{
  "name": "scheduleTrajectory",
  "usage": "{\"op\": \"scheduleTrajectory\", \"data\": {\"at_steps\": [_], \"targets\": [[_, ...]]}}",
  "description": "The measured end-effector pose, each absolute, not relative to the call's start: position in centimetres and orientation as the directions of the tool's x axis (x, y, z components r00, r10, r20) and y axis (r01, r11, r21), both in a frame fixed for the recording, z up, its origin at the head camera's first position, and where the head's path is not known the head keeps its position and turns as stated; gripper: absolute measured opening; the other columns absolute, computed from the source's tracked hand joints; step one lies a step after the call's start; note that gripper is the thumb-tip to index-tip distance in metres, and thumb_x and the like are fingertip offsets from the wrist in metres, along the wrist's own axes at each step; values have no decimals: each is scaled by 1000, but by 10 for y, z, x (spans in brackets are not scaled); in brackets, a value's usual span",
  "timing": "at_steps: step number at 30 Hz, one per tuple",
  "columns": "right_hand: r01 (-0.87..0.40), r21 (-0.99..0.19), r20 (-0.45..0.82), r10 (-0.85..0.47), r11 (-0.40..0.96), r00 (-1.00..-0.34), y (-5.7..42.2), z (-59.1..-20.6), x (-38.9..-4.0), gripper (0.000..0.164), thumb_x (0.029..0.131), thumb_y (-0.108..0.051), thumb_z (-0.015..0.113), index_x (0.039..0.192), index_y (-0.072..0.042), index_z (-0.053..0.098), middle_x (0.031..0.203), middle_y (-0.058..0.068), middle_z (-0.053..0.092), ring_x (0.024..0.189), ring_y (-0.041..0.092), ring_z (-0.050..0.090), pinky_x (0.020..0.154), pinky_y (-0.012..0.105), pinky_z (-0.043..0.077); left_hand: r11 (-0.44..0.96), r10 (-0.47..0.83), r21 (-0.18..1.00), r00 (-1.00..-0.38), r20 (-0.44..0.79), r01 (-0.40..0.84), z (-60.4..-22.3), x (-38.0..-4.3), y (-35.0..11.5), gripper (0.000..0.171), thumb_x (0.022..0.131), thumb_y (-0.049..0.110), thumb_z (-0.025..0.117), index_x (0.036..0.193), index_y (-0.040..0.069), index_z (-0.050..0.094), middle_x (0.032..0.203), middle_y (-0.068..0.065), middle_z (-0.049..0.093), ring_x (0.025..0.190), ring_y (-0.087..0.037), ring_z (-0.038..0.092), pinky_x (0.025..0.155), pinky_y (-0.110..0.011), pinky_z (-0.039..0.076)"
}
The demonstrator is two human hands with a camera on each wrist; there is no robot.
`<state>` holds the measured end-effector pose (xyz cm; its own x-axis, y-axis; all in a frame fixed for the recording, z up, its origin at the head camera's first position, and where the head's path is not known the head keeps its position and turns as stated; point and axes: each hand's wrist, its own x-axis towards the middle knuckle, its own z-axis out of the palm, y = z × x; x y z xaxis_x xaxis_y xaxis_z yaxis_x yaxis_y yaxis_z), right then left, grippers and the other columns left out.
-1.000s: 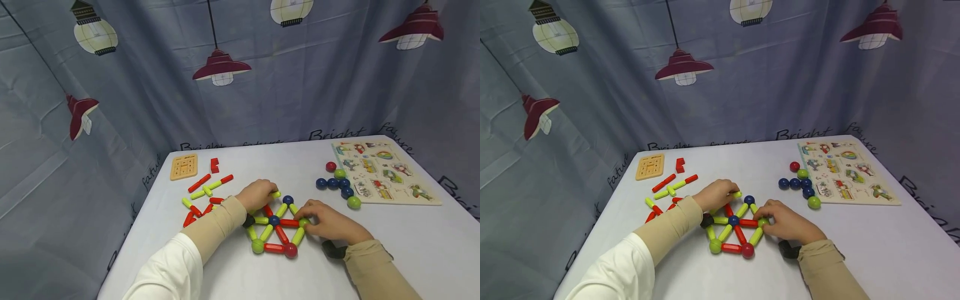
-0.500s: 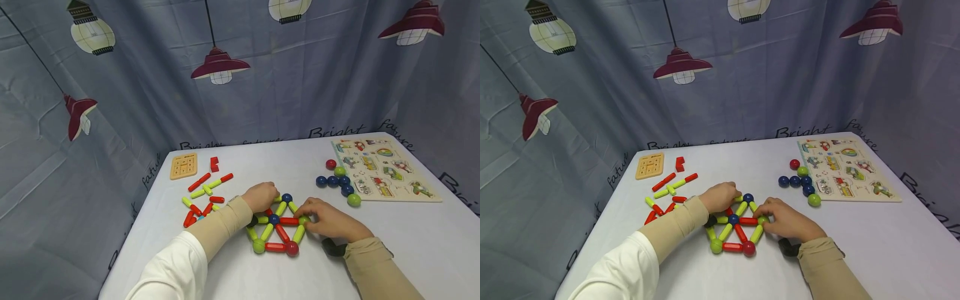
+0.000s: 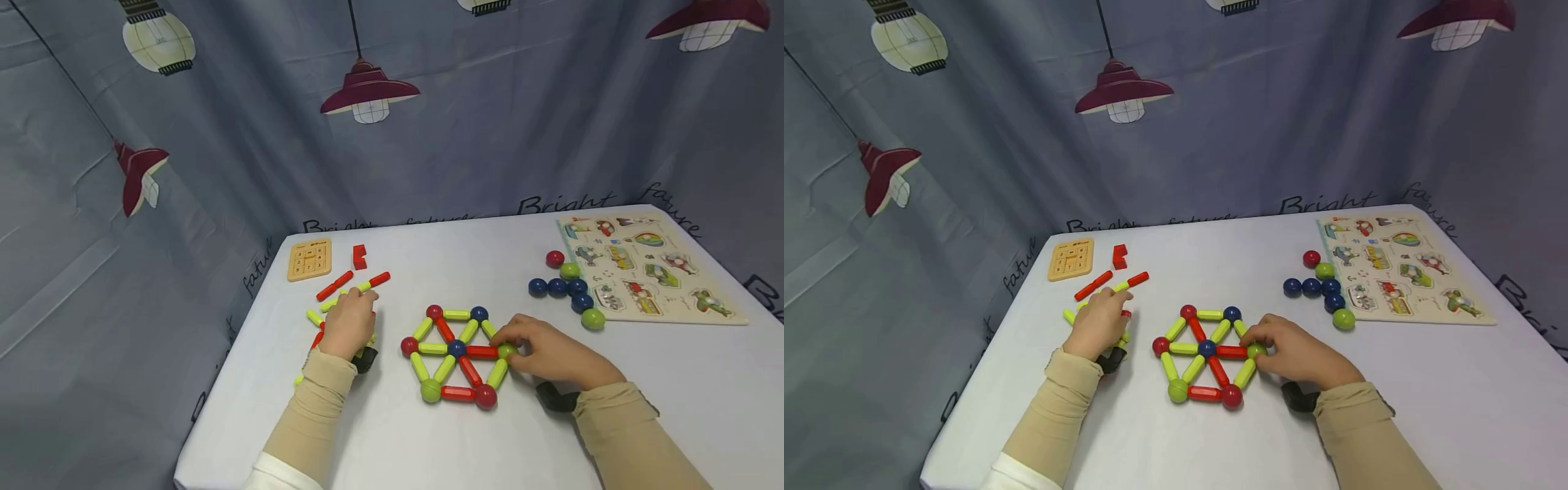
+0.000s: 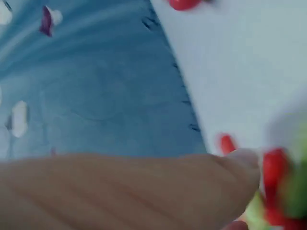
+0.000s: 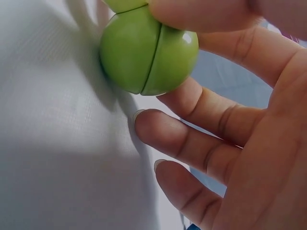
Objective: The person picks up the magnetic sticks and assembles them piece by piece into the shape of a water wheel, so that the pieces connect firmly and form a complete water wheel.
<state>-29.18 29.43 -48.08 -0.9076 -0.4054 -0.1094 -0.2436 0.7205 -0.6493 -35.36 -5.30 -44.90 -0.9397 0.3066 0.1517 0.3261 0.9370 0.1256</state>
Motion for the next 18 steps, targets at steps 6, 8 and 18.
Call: {"op": "scheduleTrajectory", "data": {"at_steps": [6, 8, 18], "targets": [[-235, -659, -104, -396, 714, -912, 298, -476, -293, 33, 86, -13, 76, 115, -29, 75, 109, -3, 61, 97, 20, 53, 77, 33, 47, 935, 255, 221, -958, 129, 278, -470, -358, -59, 28, 96, 6, 68, 123, 7, 73, 111, -16, 66, 96, -31, 64, 81, -44, 58], [-237, -666, -98, -398, 708, -912, 299, -478, -291, 32, 87, -13, 76, 115, -29, 75, 109, -4, 61, 96, 19, 52, 77, 31, 46, 941, 234, 213, -961, 147, 262, -474, -359, -56, 31, 95, 12, 72, 125, 6, 72, 113, -17, 64, 99, -32, 63, 84, -45, 58], [-261, -680, -83, -426, 685, -901, 296, -481, -286, 31, 87, -17, 76, 114, -31, 74, 107, -5, 60, 94, 19, 52, 75, 29, 43, 930, 209, 258, -955, 213, 261, -492, -356, -59, 25, 93, 5, 73, 118, 3, 74, 113, -18, 62, 100, -33, 61, 89, -45, 56]]}}
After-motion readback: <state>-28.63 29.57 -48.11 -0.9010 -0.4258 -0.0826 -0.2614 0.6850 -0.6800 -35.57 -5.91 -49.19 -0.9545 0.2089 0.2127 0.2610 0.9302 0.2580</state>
